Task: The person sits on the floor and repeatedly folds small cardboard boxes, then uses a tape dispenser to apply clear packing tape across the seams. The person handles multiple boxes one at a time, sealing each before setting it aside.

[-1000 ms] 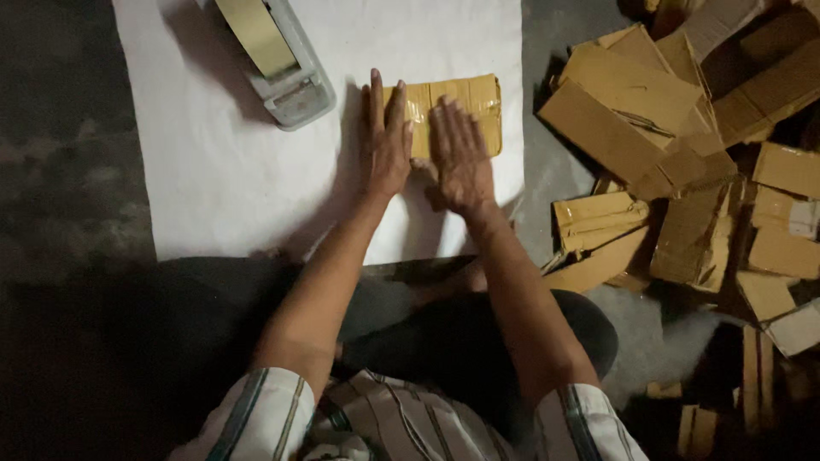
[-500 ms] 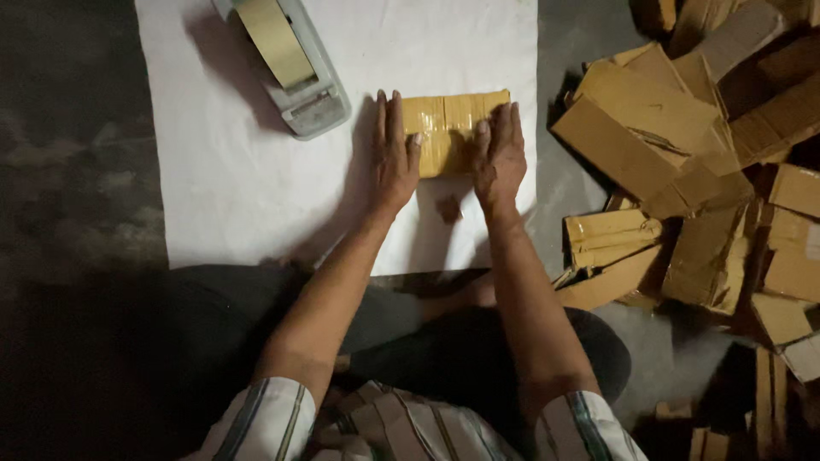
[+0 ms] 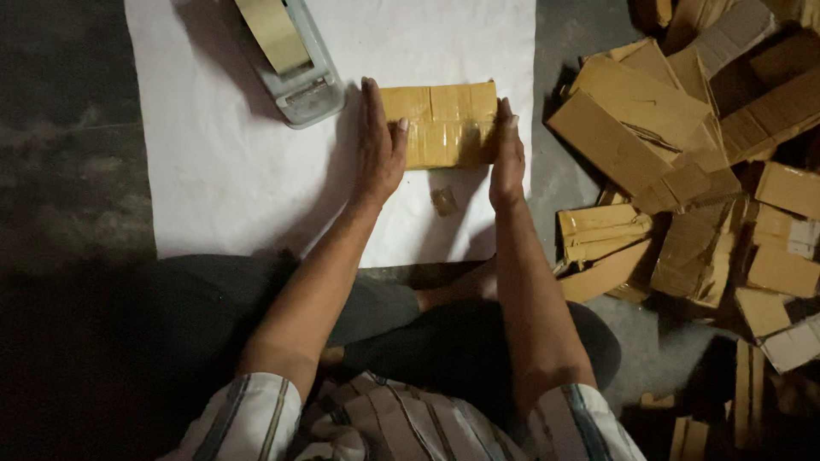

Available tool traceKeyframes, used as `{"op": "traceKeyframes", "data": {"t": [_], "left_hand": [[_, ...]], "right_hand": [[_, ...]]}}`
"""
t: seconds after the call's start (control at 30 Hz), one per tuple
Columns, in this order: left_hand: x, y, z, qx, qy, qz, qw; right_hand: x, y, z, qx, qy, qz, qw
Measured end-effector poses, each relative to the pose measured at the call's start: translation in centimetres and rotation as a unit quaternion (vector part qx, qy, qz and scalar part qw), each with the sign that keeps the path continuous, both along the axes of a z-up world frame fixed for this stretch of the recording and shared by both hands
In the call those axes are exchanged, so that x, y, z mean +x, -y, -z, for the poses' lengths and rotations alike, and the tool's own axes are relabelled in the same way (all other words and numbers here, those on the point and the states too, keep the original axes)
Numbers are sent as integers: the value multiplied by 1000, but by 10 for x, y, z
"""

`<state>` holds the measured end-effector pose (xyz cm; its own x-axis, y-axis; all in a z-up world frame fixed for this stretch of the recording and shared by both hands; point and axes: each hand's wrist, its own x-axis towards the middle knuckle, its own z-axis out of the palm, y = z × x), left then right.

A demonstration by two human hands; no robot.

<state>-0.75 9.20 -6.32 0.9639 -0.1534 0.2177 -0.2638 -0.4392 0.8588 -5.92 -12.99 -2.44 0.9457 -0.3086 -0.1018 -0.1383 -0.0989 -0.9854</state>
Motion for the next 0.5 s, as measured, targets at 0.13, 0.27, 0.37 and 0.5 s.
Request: {"op": "traceKeyframes", "data": {"t": [0.13, 0.27, 0.37, 0.5], "left_hand": [[-10, 8, -12, -19, -15, -45, 999], [-53, -1, -51, 20, -196, -128, 972], [-85, -27, -83, 225, -333, -99, 910], [-74, -44, -112, 270, -241, -28, 932]], "right_hand": [[-2, -2, -17, 54, 18, -26, 998], [0, -11, -24, 45, -3, -60, 997], [6, -20, -17, 46, 25, -91, 994], [8, -33, 1, -54, 1, 102, 993]]}}
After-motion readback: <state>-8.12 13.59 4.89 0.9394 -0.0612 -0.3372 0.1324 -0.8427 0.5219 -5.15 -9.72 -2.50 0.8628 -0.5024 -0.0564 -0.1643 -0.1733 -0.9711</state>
